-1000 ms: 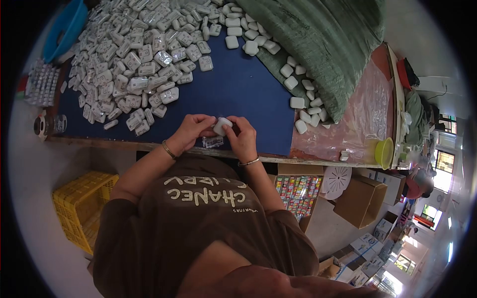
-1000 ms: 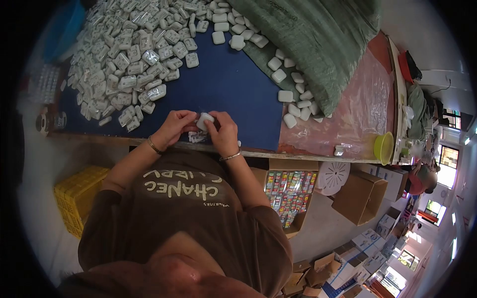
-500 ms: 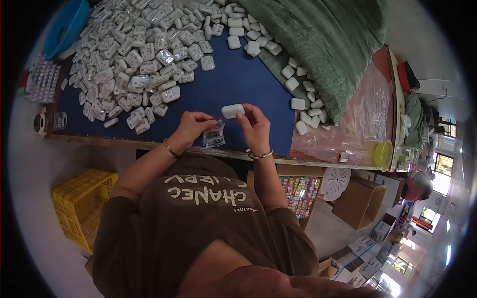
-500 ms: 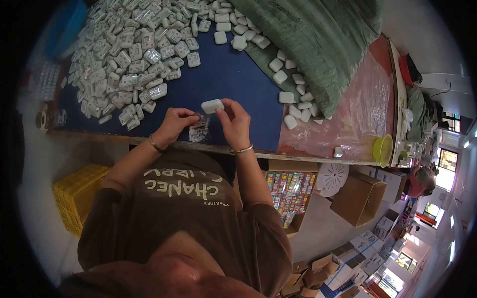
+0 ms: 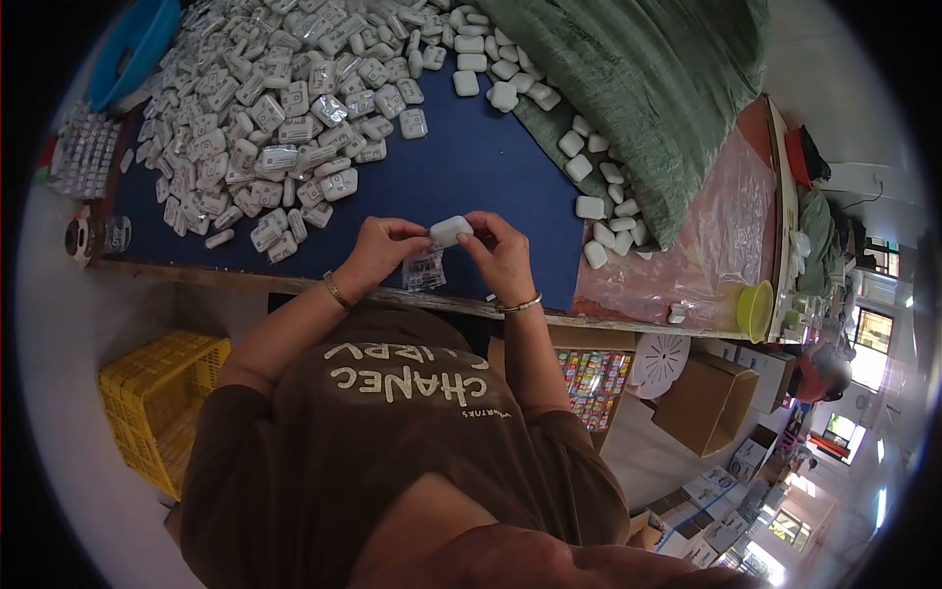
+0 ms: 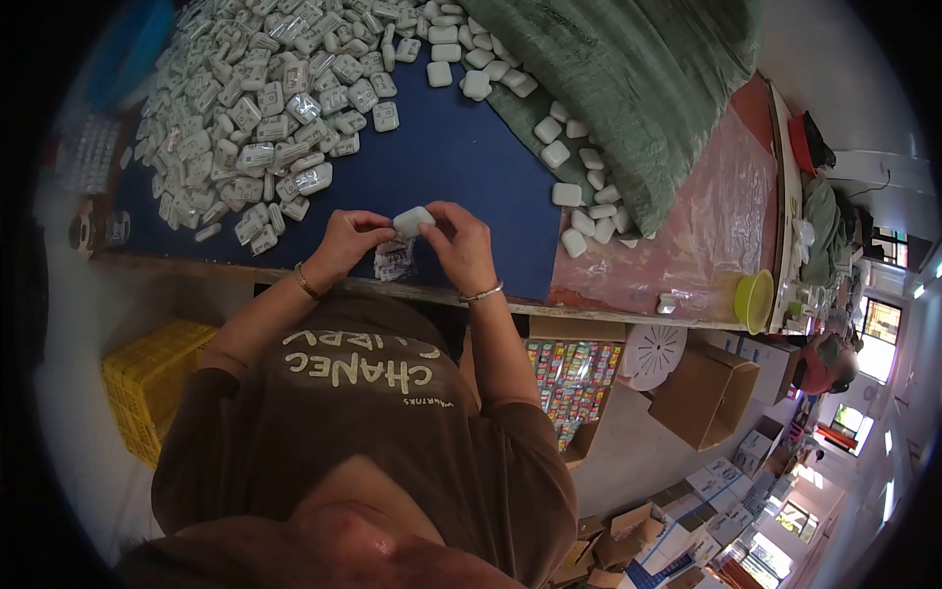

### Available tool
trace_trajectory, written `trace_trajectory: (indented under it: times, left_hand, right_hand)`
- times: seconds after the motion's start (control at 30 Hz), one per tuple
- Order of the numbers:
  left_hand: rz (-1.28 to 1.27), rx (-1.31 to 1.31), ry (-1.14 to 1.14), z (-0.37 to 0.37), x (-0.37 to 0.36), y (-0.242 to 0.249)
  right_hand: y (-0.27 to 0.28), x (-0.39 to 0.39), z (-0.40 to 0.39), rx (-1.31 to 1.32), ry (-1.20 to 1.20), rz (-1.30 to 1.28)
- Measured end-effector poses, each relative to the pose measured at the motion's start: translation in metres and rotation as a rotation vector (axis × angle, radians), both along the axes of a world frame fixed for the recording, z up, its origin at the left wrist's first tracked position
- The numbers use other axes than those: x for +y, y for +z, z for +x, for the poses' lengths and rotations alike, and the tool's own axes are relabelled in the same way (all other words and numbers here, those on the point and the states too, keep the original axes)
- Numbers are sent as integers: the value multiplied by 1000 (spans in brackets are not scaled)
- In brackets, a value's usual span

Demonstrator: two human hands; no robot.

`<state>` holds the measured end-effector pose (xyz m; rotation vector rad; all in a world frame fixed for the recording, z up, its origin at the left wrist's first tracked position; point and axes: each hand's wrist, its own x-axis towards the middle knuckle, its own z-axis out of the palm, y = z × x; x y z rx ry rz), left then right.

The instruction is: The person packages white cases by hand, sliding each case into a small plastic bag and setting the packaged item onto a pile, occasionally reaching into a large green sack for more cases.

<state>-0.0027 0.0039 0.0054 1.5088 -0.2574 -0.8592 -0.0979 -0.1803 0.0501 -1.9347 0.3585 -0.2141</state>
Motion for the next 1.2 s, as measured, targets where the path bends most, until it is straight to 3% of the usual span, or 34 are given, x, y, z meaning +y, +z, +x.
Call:
trace_trajectory:
  times: [0.33, 0.4, 0.5, 0.7, 1.0, 1.07, 1.2]
  left_hand:
    - [-176, 66, -2, -3, -3, -3]
    - [-123, 184, -109, -2, -1, 0]
    - [-147, 320, -20, -5, -4, 12]
    - [-165, 146, -33, -3, -4, -3]
    - [-138, 229, 6, -3, -4, -7]
    - [-117, 219, -8, -1, -3, -7]
    - [-89, 148, -21, 1, -4, -6]
  right_hand:
    - [-2, 12, 4, 15, -44, 58]
    - [-4, 13, 4, 27, -46, 71]
    - [-6, 13, 4, 53, -26, 68]
    - [-11, 16, 3, -11, 117, 69]
    - [-14, 25, 3, -57, 82, 42]
    - [-16, 22, 4, -64, 143, -62]
    - [-22, 23, 5, -54, 141, 7]
